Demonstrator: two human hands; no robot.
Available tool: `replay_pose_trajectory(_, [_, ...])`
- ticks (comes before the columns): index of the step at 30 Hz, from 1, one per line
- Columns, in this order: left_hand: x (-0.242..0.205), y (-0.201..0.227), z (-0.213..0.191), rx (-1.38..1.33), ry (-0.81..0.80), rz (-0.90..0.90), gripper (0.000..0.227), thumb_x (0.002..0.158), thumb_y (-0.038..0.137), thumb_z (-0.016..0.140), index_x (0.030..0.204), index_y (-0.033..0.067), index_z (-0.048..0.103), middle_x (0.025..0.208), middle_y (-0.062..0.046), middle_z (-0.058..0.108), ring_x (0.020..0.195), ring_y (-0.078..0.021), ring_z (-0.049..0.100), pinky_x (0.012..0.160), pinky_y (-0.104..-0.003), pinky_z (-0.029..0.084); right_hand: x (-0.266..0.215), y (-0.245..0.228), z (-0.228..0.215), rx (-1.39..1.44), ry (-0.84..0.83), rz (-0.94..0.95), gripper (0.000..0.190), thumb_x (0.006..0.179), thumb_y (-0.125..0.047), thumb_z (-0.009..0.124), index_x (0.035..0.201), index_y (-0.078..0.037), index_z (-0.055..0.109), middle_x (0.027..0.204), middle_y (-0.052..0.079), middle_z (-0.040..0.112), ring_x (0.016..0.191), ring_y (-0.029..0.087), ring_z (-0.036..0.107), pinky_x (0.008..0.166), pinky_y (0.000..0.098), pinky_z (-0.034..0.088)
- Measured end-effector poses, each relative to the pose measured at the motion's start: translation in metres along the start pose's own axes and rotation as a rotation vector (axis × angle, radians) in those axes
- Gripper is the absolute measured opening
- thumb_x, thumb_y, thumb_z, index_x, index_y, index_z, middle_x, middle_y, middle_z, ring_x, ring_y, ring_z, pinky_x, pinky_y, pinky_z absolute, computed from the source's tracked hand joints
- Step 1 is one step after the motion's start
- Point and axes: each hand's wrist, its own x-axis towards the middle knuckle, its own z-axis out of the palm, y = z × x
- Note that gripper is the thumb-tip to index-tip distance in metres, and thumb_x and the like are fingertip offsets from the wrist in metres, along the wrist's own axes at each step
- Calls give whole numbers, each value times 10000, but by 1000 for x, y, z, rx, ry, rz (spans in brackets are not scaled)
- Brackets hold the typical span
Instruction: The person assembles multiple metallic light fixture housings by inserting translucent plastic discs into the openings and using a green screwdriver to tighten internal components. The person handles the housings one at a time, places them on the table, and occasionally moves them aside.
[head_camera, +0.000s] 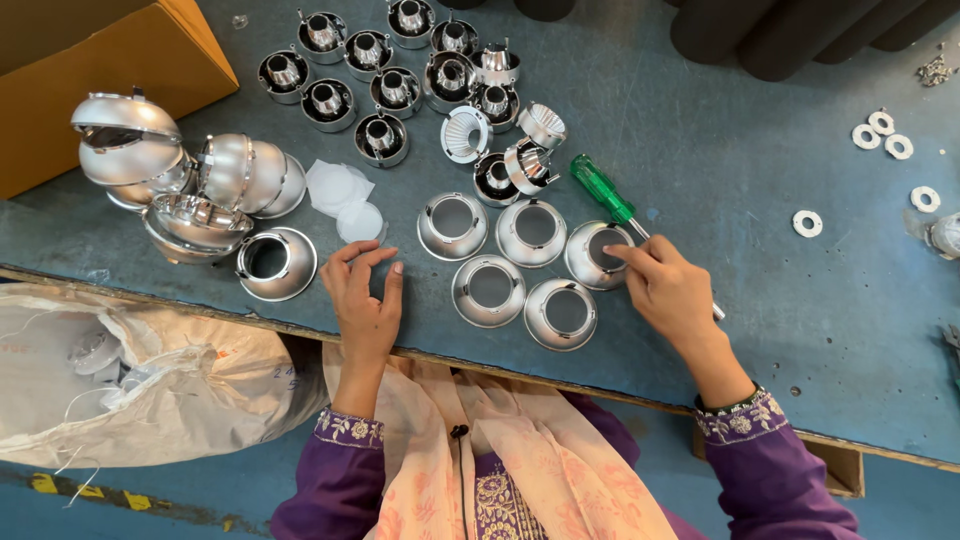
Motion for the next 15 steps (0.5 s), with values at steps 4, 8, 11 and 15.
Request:
replay_pose_trajectory(4, [-1,-2,0,17,26,43,180,961,147,736,1137,114,715,1287,-63,576,1235,-299,466,1002,-408,432,-1,1,-3,130,79,175,252,979,-3,673,1184,-125,757,785,67,531,620,163,532,603,309,442])
replay_pose_trajectory(8, [0,1,-1,-11,39,41,186,952,141,730,1136,114,714,1284,-68,584,1234,-297,478,1017,-397,430,-24,-4,-5,239,118,205,216,959,-1,682,1155,-79,727,821,64,574,651,141,538,608,283,440])
replay_pose_trajectory(11, [7,7,-2,-41,32,43,212,928,147,735,1137,117,712,1277,-74,596,1219,-304,491,1020,-405,423,-60,-17,-3,296,146,273,180,954,-37,689,1128,-67,722,811,57,599,646,130,561,618,274,449])
replay_pose_trajectory(15, [32,11,1,-63,-14,224,300,918,204,763,1196,130,679,1264,-58,626,1224,-284,530,1072,-433,407,-113,-30,-3,293,141,509,98,966,-89,706,1048,-44,733,750,57,610,616,146,542,584,272,446])
